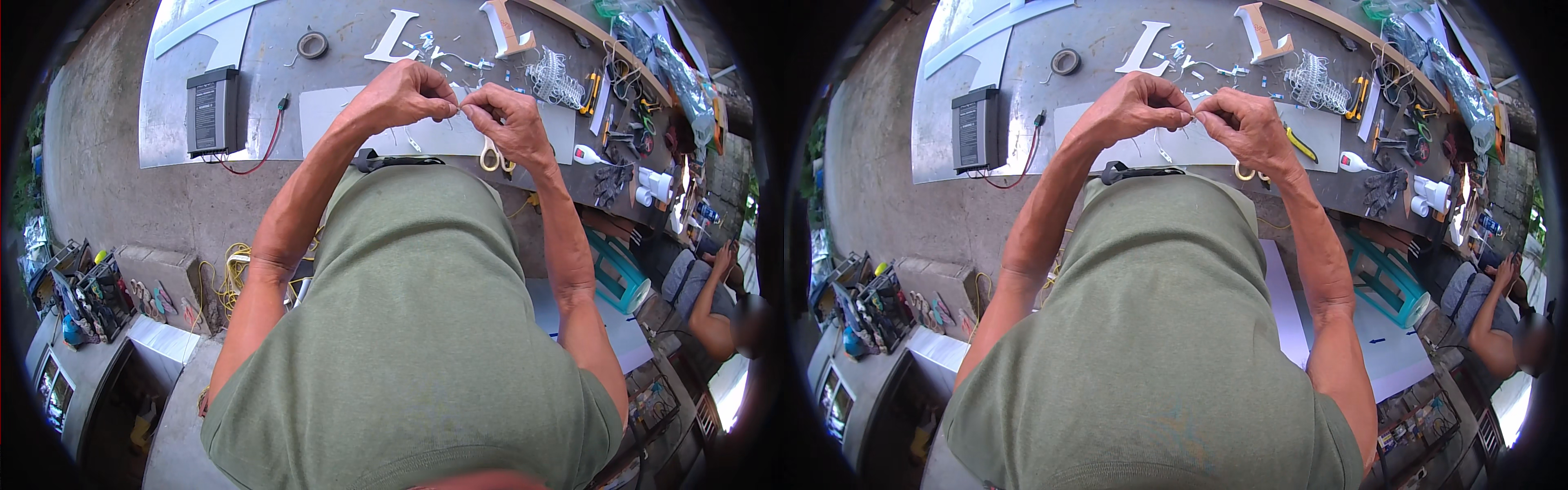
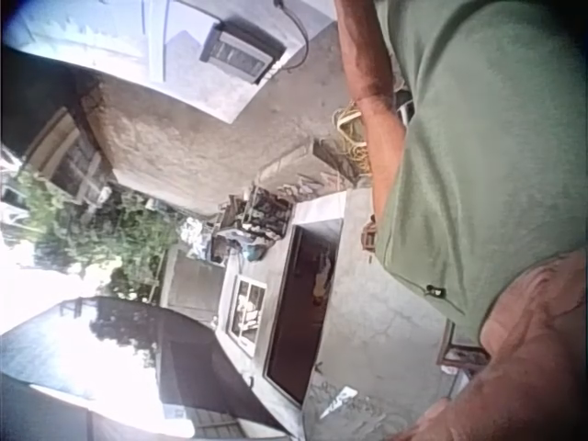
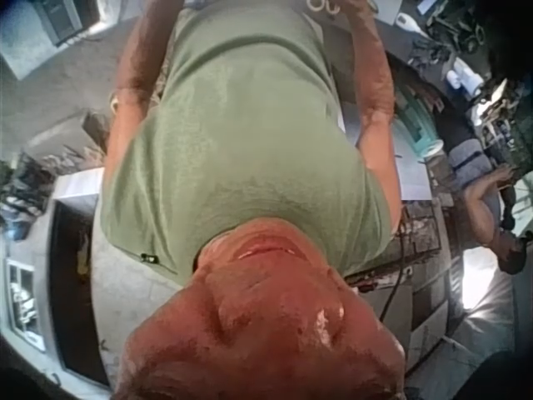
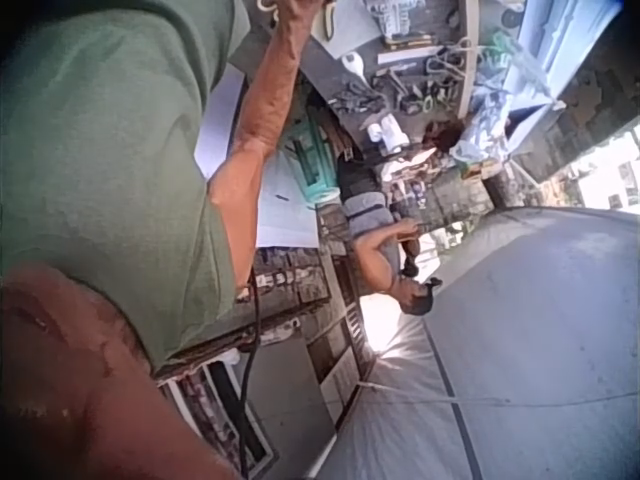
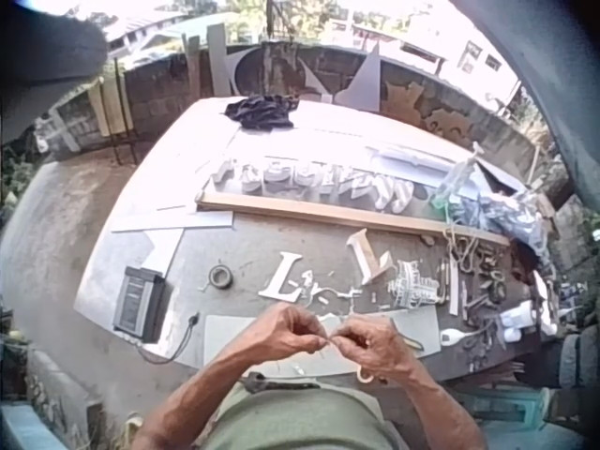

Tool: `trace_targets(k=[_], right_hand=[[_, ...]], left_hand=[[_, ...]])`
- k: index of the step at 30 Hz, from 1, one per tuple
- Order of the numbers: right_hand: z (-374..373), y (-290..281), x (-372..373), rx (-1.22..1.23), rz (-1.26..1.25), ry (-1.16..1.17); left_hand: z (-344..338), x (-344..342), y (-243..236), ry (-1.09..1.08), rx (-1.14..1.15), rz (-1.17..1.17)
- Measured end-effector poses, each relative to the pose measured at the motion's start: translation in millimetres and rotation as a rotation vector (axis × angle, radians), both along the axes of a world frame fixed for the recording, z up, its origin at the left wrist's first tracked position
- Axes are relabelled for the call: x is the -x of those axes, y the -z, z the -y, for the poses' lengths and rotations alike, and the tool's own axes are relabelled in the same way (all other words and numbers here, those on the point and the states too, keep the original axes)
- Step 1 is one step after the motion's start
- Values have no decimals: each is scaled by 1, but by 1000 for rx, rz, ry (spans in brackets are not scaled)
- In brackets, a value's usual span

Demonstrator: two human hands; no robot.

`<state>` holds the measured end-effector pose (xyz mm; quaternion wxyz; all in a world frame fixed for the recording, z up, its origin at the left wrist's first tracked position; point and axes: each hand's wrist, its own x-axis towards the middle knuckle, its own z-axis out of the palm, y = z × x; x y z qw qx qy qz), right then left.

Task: Preparing and connecting electrical wiring for acrylic sign letters on a worktable.

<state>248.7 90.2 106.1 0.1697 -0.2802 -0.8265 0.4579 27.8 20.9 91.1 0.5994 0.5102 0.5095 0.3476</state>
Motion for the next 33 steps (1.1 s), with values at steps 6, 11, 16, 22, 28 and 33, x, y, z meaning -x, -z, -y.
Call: trace_targets(k=[6, 11, 16, 22, 28, 33], right_hand=[[0, 1, -2, 13, 6, -6], [3, -1, -1, -2, 22, -2], [3, -1, -2, -32, 62, 13], [-2, -2, -3, -12, 40, -8], [-3, 1, -10, -173, -14, 65], [-7, -7, -18, -391, 6, 68]], left_hand=[[1, -1, 1, -2, 15, -24], [2, -3, -2, -4, 32, -43], [2, -8, 1, -43, 50, -1], [-2, -12, 6, -82, 89, 64], [-12, -24, 2, -137, -13, 116], [-16, -40, -15, -143, 41, 222]])
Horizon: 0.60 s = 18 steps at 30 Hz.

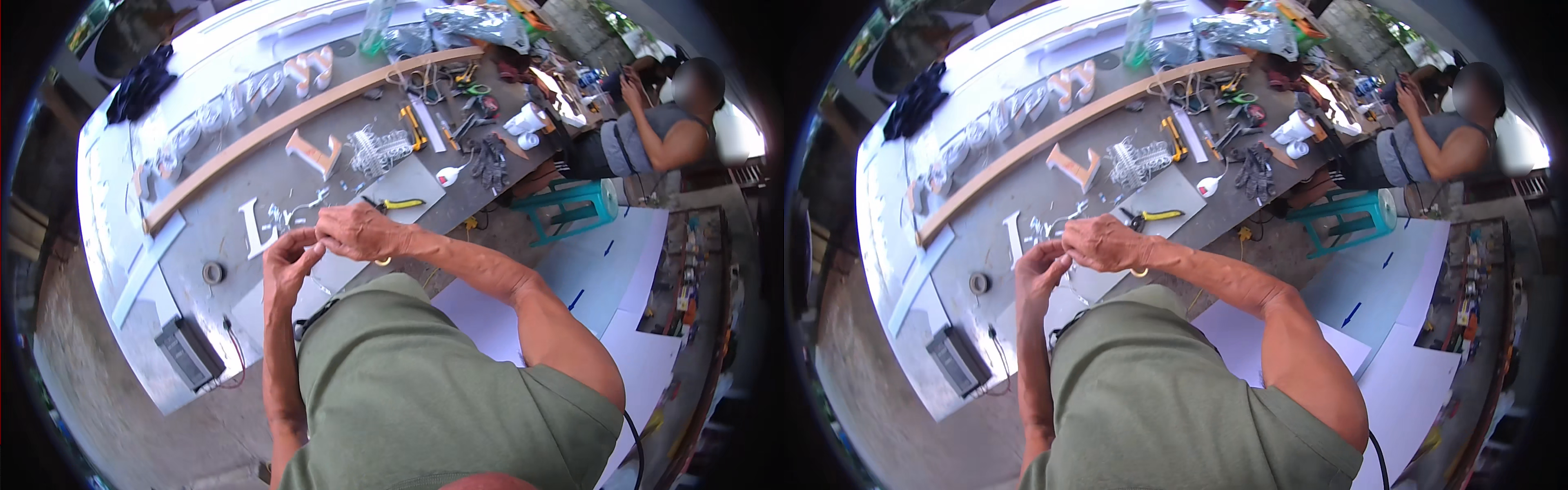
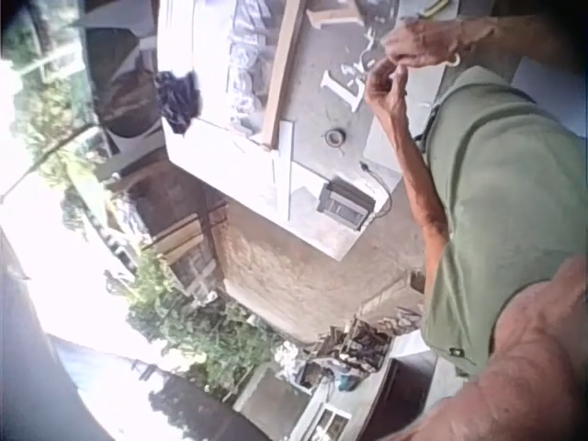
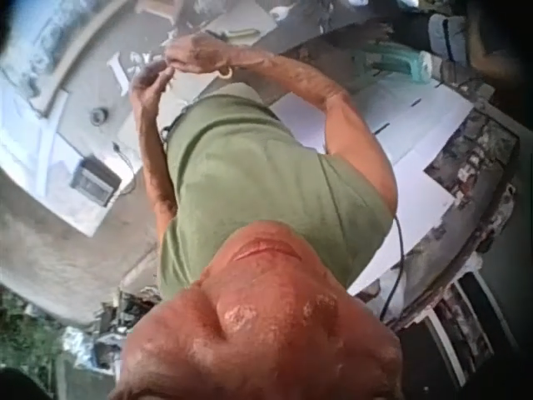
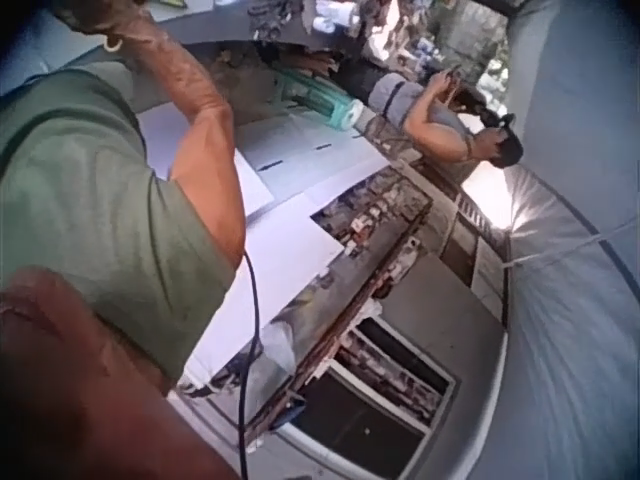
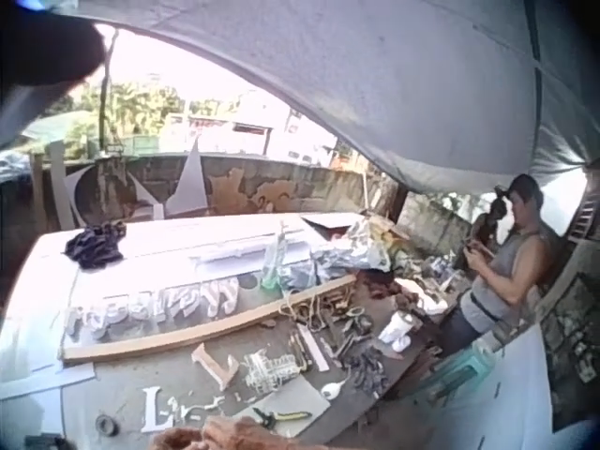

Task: Preparing and connecting electrical wiring for acrylic sign letters on a worktable.

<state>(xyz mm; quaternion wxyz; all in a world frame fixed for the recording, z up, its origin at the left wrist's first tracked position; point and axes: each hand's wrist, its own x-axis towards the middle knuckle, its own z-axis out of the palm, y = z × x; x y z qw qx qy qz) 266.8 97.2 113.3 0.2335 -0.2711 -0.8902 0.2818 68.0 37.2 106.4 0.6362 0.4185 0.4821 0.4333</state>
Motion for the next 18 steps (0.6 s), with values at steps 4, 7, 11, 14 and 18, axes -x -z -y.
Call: trace_targets(k=[4, 7, 11, 14, 18], right_hand=[[3, -6, -11, -126, 50, -7], [4, -12, -17, -157, 75, -6], [7, -11, -15, -196, 21, -23], [10, -7, -9, -199, -46, -36], [12, -14, -6, -126, -111, 16]], left_hand=[[-6, -7, -1, 72, -23, 77], [-15, -7, 5, 136, 5, 67], [-16, -3, -7, 173, 43, 10], [-11, 11, 6, 198, 89, 47], [-7, 14, 14, 171, 82, 130]])
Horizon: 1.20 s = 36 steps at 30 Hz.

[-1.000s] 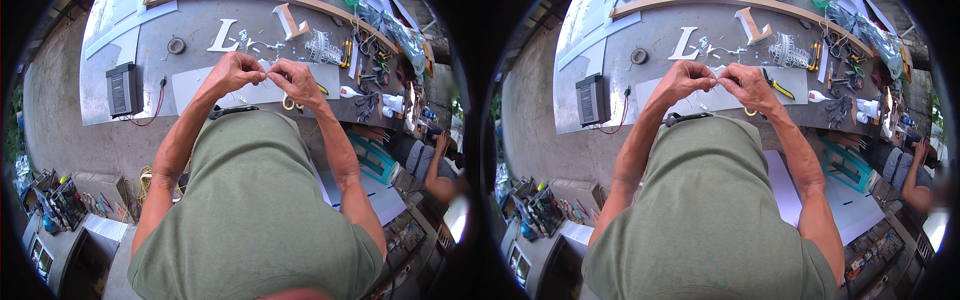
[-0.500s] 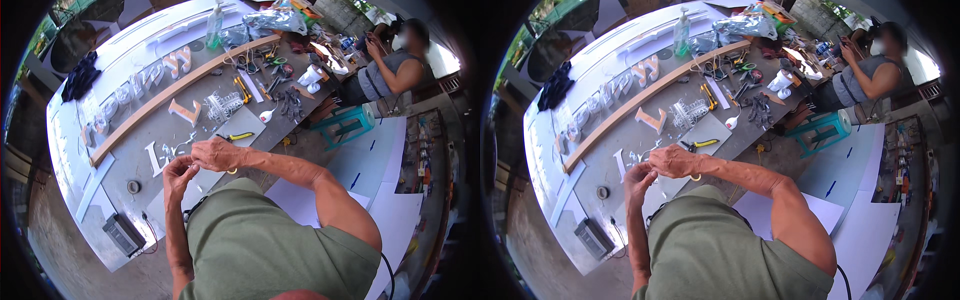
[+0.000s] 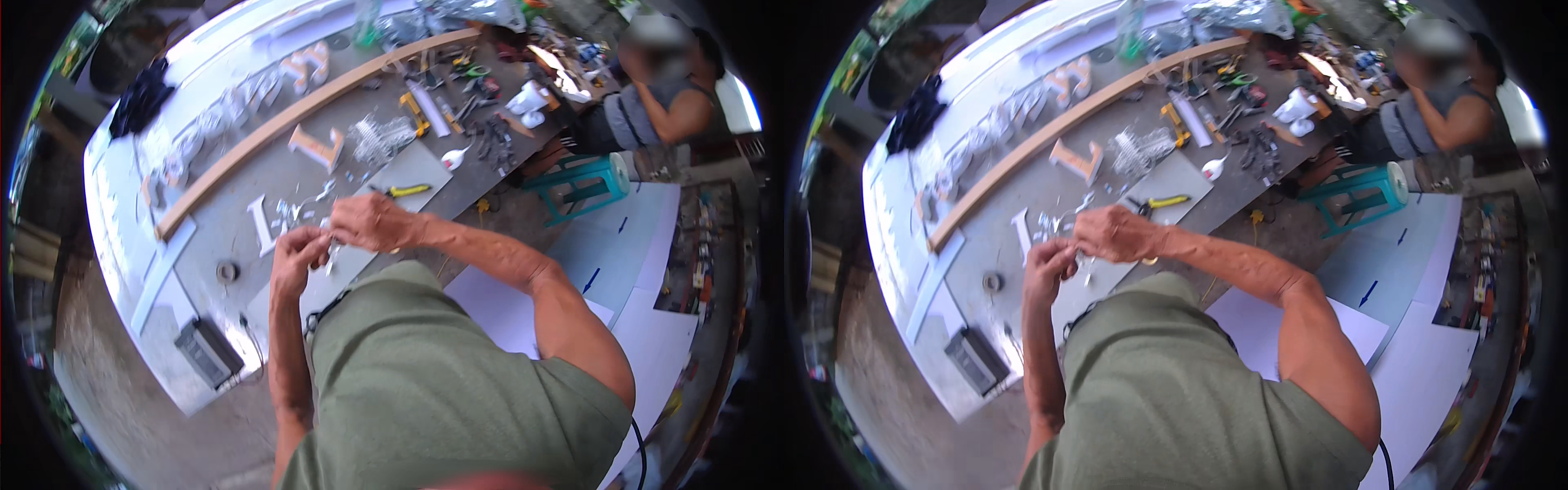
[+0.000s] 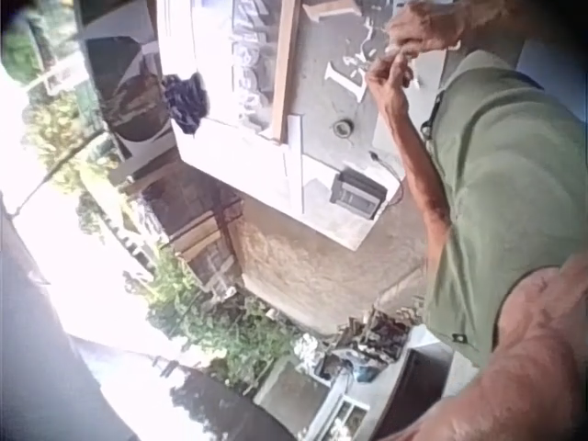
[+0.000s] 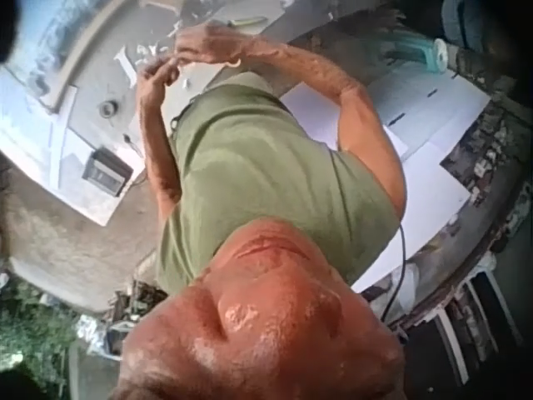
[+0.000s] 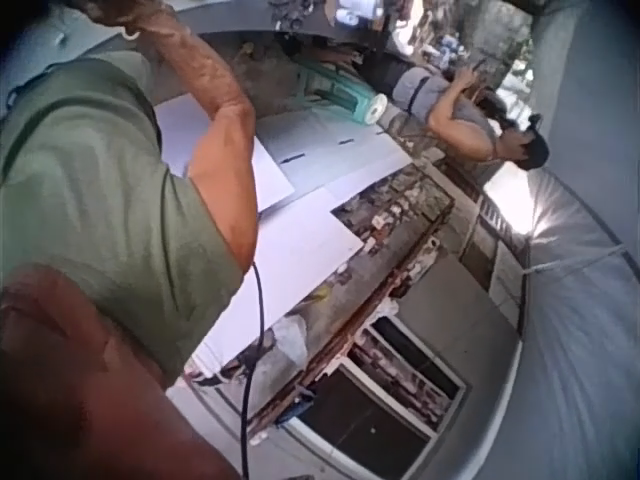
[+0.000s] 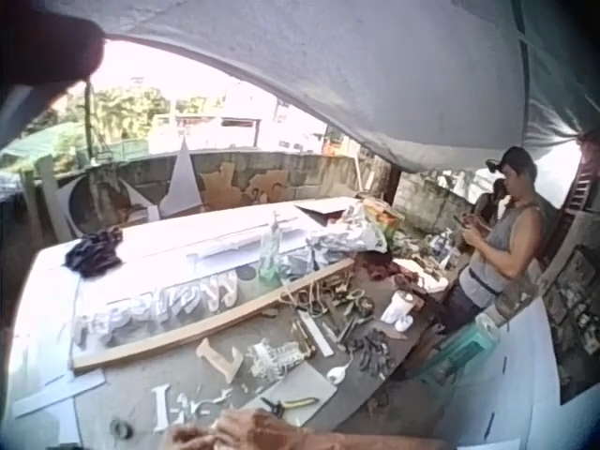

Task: Preparing and connecting electrical wiring for acrylic sign letters on a worktable.

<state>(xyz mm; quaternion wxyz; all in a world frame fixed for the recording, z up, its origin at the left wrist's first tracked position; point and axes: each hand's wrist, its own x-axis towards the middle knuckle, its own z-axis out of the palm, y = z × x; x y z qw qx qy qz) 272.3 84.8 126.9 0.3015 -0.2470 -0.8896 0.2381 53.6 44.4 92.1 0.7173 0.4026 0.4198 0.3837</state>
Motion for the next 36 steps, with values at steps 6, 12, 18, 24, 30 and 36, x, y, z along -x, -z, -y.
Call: trace_targets(k=[6, 12, 18, 24, 30, 36], right_hand=[[5, -9, 3, 326, -20, 23], [3, 5, 6, 413, 20, -60], [1, 7, 4, 568, 95, -97], [5, 8, 2, 668, 159, -74], [7, 10, 4, 655, 155, -32], [10, 20, 3, 579, 100, -55]], left_hand=[[3, 9, -9, 56, 15, -47], [16, 12, -5, 7, 27, -129], [24, 8, 5, -20, -45, -112], [25, 6, 7, -7, -15, -105], [25, 5, 10, -18, 35, -78], [26, 5, 14, -4, 93, -55]])
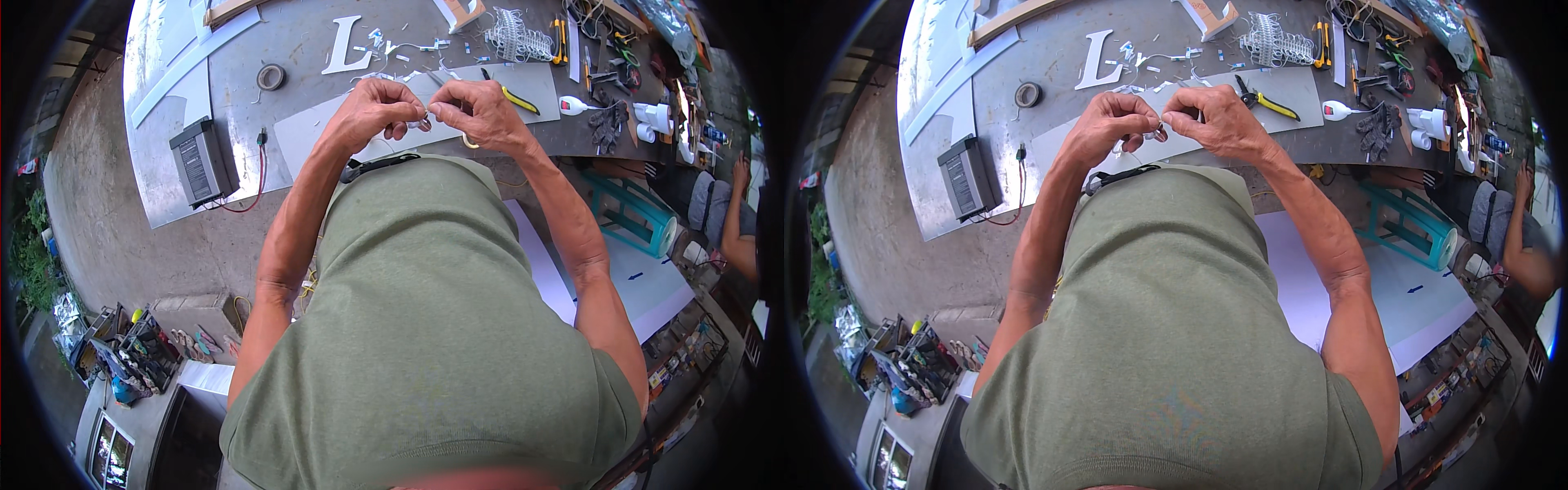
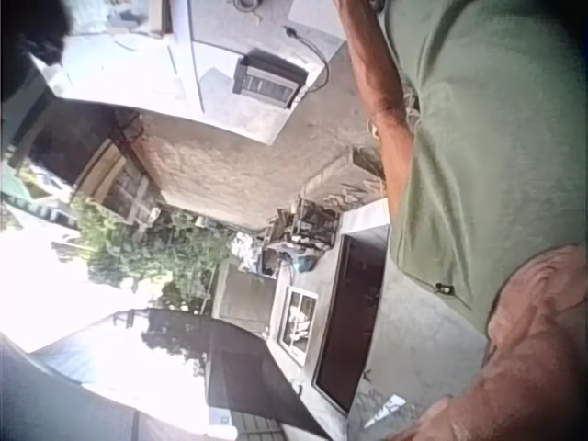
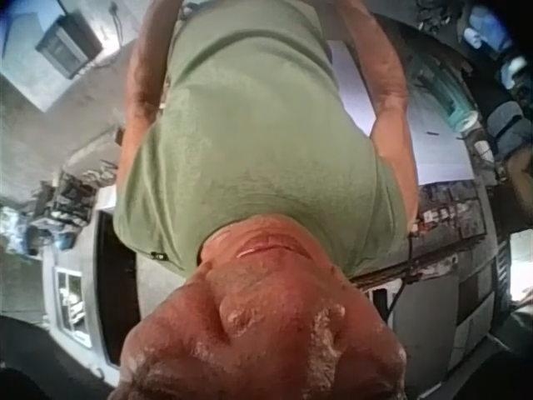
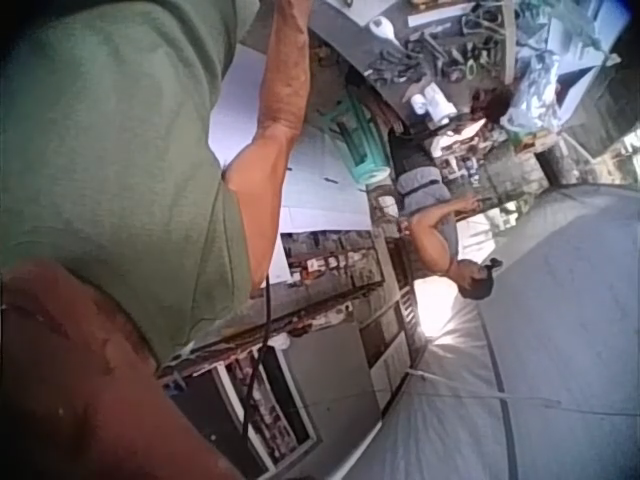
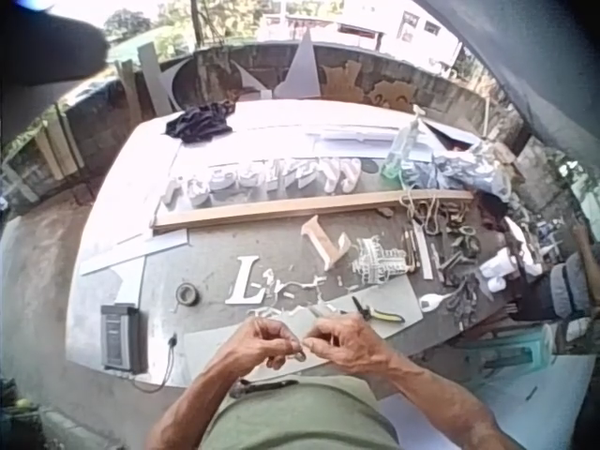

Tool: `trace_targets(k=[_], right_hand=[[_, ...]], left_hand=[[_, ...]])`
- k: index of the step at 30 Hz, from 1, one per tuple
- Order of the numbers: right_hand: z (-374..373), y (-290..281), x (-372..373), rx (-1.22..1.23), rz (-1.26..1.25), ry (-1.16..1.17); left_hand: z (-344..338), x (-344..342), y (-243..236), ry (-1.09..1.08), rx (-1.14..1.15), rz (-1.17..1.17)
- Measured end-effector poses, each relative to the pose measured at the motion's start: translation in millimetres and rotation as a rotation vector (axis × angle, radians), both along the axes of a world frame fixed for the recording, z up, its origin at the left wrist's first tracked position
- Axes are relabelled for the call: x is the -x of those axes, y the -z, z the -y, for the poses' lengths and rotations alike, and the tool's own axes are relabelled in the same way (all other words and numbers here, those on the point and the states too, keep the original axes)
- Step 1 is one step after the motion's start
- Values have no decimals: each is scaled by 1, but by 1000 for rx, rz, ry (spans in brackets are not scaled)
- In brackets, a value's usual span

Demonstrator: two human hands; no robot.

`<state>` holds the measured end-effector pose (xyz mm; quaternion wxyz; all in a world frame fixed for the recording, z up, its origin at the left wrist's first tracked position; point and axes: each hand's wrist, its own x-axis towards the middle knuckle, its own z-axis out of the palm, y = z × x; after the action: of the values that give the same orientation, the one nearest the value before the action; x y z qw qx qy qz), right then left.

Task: Preparing and connecting electrical wiring for acrylic sign letters on a worktable.

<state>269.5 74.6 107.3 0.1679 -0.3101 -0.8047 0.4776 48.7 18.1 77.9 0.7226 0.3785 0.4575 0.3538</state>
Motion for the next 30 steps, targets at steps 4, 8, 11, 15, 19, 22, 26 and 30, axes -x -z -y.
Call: trace_targets(k=[4, 8, 11, 15, 19, 22, 26, 30], right_hand=[[2, -2, 3, 94, 48, 30], [2, 2, 1, 151, 48, 1], [4, 8, 0, 201, 33, 9], [5, 12, -1, 215, 47, 16], [6, 13, 0, 197, 46, 23], [7, 12, 1, 193, 44, 25], [7, 11, 1, 175, 48, 26], [7, 9, 1, 157, 58, 24]], left_hand=[[1, 1, 3, 9, 9, 39], [2, 1, 7, 9, 21, 60], [4, 2, 9, 14, 17, 82], [6, 1, 6, 10, 20, 44], [8, 3, 0, 12, 14, -8], [8, 3, 2, 23, 5, -32], [8, 3, 3, 38, -16, -47], [9, 0, 0, 52, -60, -107]])
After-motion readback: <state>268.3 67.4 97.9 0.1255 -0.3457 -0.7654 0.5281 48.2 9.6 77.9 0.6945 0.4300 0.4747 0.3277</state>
